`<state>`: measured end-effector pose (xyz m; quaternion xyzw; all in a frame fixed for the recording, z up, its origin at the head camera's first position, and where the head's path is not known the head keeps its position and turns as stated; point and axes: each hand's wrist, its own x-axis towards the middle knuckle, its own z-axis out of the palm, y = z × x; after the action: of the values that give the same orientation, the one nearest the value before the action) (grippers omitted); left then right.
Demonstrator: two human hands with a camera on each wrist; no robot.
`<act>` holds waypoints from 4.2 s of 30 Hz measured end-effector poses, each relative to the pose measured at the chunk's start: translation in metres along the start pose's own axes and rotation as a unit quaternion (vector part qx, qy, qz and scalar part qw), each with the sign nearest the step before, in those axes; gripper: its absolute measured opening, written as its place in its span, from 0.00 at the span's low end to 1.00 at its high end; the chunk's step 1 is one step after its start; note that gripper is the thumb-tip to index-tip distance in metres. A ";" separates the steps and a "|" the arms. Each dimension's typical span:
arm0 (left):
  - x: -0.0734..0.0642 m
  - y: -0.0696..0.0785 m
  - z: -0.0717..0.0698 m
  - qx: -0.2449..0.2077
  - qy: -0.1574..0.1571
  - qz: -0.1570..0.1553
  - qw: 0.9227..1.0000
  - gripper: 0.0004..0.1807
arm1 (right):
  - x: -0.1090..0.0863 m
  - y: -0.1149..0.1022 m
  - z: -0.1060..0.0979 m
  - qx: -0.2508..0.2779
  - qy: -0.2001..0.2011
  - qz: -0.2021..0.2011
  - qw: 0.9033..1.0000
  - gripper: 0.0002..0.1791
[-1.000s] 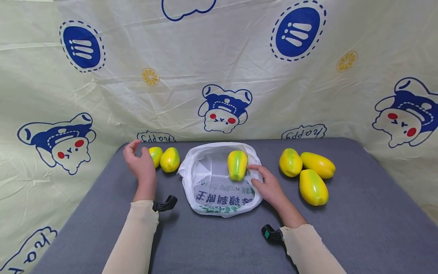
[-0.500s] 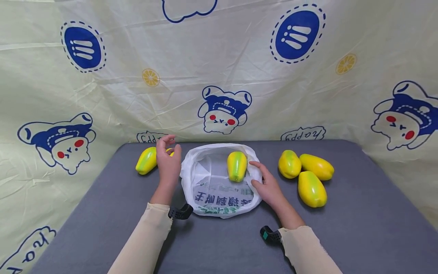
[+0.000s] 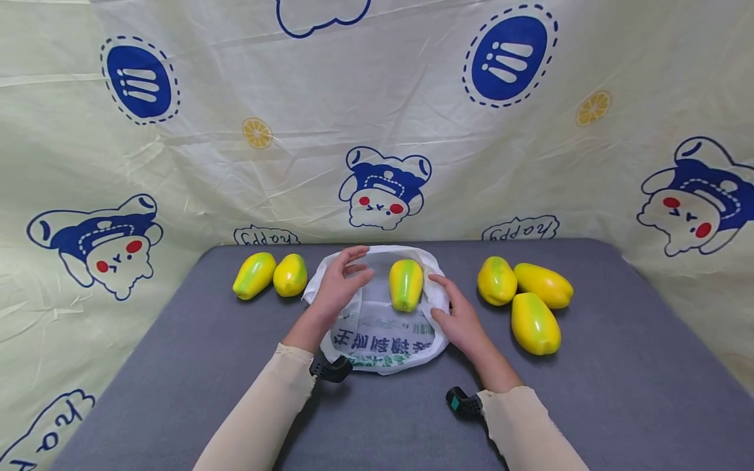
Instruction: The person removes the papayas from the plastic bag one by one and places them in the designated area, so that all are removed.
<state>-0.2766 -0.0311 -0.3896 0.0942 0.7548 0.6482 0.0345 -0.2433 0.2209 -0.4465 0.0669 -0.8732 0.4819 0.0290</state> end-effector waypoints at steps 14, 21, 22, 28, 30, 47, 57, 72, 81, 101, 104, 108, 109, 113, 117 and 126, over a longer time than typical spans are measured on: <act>0.016 -0.021 0.032 0.002 -0.026 -0.034 0.999 0.27 | 0.001 0.002 0.000 0.004 0.000 -0.003 1.000 0.35; 0.022 -0.032 0.040 0.031 -0.026 -0.050 0.998 0.26 | 0.001 0.001 0.000 0.003 -0.001 0.004 1.000 0.36; 0.022 -0.032 0.042 0.033 -0.026 -0.051 0.998 0.26 | 0.001 0.001 0.000 0.003 -0.001 0.003 1.000 0.36; 0.022 -0.033 0.053 0.026 -0.031 -0.050 0.998 0.30 | 0.001 0.001 -0.001 0.002 -0.003 0.000 1.000 0.35; 0.022 -0.034 0.056 0.025 -0.031 -0.046 0.998 0.31 | 0.001 0.001 -0.001 0.002 -0.003 -0.001 1.000 0.35; 0.023 -0.033 0.065 0.012 -0.012 -0.050 0.999 0.34 | 0.000 0.005 -0.001 0.003 -0.004 -0.003 1.000 0.35; 0.019 -0.025 0.064 0.014 0.006 -0.055 0.998 0.32 | 0.000 0.003 -0.002 0.020 -0.011 -0.001 1.000 0.35; 0.005 -0.008 0.053 -0.011 -0.004 -0.056 0.998 0.33 | 0.000 0.004 -0.001 0.019 -0.013 0.007 1.000 0.34; -0.023 0.003 0.010 -0.012 0.015 -0.053 0.998 0.33 | 0.002 0.002 -0.002 0.015 -0.007 -0.005 1.000 0.35; -0.084 -0.002 -0.082 -0.007 0.094 -0.054 0.994 0.34 | 0.000 0.004 -0.001 0.012 0.008 0.005 1.000 0.36; -0.088 -0.005 -0.091 -0.001 0.109 -0.055 0.993 0.34 | 0.000 0.003 0.000 0.013 0.010 0.002 1.000 0.35; -0.093 -0.010 -0.102 0.004 0.117 -0.065 0.991 0.35 | 0.000 0.003 -0.001 0.014 0.011 0.003 1.000 0.35; -0.093 -0.012 -0.104 0.007 0.118 -0.067 0.991 0.35 | 0.000 0.004 -0.001 0.014 0.011 0.004 1.000 0.35; -0.098 -0.019 -0.116 0.019 0.119 -0.077 0.990 0.35 | 0.000 0.003 -0.002 0.015 0.005 0.009 1.000 0.35; -0.103 -0.025 -0.124 0.033 0.118 -0.080 0.989 0.35 | -0.001 0.001 -0.002 0.020 -0.002 0.008 1.000 0.34; -0.104 -0.040 -0.134 0.048 0.108 -0.104 0.988 0.34 | -0.002 0.000 -0.003 0.015 -0.007 0.014 1.000 0.34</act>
<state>-0.2017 -0.1866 -0.4152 -0.0536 0.7899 0.6107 0.0151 -0.2411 0.2237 -0.4449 0.0590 -0.8668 0.4949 0.0150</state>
